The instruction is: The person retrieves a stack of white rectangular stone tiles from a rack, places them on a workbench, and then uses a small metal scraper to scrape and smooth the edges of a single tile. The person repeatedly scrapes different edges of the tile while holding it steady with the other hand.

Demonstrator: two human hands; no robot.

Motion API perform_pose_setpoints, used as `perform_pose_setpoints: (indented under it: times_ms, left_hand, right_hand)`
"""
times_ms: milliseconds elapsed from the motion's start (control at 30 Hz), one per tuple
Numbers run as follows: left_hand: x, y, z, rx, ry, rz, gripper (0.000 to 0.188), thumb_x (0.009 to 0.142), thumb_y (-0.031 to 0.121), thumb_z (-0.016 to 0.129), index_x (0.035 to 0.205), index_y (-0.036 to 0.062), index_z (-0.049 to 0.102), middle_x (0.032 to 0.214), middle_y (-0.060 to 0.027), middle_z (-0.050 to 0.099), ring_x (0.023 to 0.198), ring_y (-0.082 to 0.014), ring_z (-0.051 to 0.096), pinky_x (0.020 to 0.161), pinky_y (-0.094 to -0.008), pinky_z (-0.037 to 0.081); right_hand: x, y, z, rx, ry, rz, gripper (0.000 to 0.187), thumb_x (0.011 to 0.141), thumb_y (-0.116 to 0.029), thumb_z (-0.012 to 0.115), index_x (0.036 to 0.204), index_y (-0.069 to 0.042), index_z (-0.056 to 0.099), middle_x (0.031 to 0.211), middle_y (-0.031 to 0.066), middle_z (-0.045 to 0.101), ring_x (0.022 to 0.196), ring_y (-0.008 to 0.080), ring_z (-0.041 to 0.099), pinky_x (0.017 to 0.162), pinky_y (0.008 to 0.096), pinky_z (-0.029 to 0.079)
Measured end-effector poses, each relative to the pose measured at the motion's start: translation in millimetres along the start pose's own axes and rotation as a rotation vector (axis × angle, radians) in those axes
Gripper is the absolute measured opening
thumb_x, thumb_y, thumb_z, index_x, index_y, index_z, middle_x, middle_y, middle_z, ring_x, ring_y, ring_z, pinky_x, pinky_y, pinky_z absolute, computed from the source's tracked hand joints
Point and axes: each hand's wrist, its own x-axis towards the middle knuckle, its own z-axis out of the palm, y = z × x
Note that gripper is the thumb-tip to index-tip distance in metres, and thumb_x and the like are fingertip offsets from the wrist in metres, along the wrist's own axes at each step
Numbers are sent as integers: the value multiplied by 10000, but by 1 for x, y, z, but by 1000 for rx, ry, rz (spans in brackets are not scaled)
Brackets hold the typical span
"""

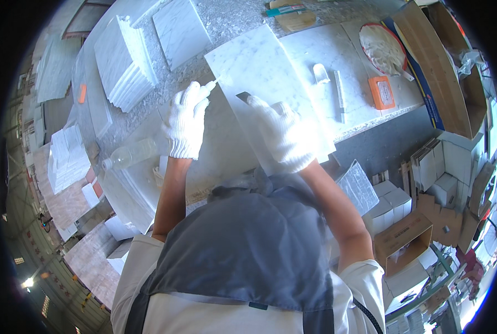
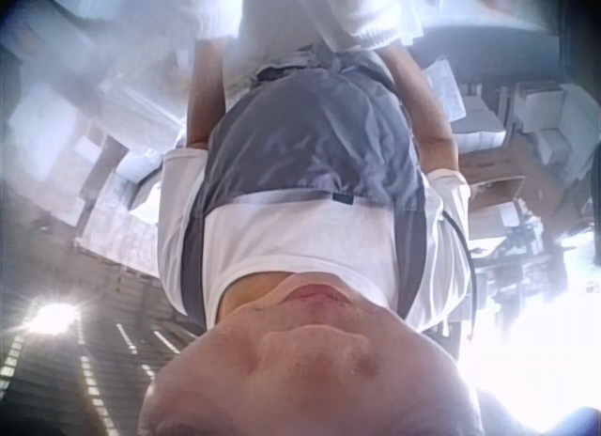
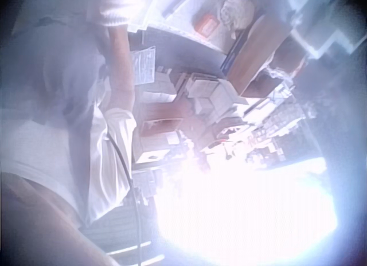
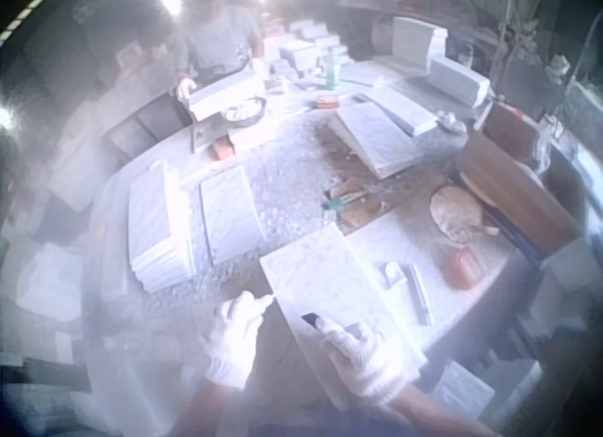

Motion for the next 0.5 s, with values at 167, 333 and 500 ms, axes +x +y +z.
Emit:
perform_pose_setpoints:
  times_ms: [167,333,500]
  left_hand:
    - [5,10,-11,85,-38,-13,375,939,224,679,1304,177,611,1103,-63,685,1029,-288,654,839,-430,558]
    - [8,18,-17,152,-74,-38,363,933,213,676,1287,167,613,1048,-76,674,970,-300,659,781,-452,558]
    - [9,20,-18,160,-36,-1,328,933,212,669,1252,147,626,1020,-89,668,936,-307,663,749,-458,552]
  right_hand:
    - [1,-2,0,13,10,75,369,903,-197,741,1270,-181,713,815,69,668,723,257,649,654,376,520]
    - [0,0,1,11,48,26,363,906,-191,735,1268,-184,714,821,70,671,738,256,651,657,380,520]
    - [-1,3,1,10,-12,5,497,872,-93,637,1361,-184,630,902,94,647,753,270,629,643,403,505]
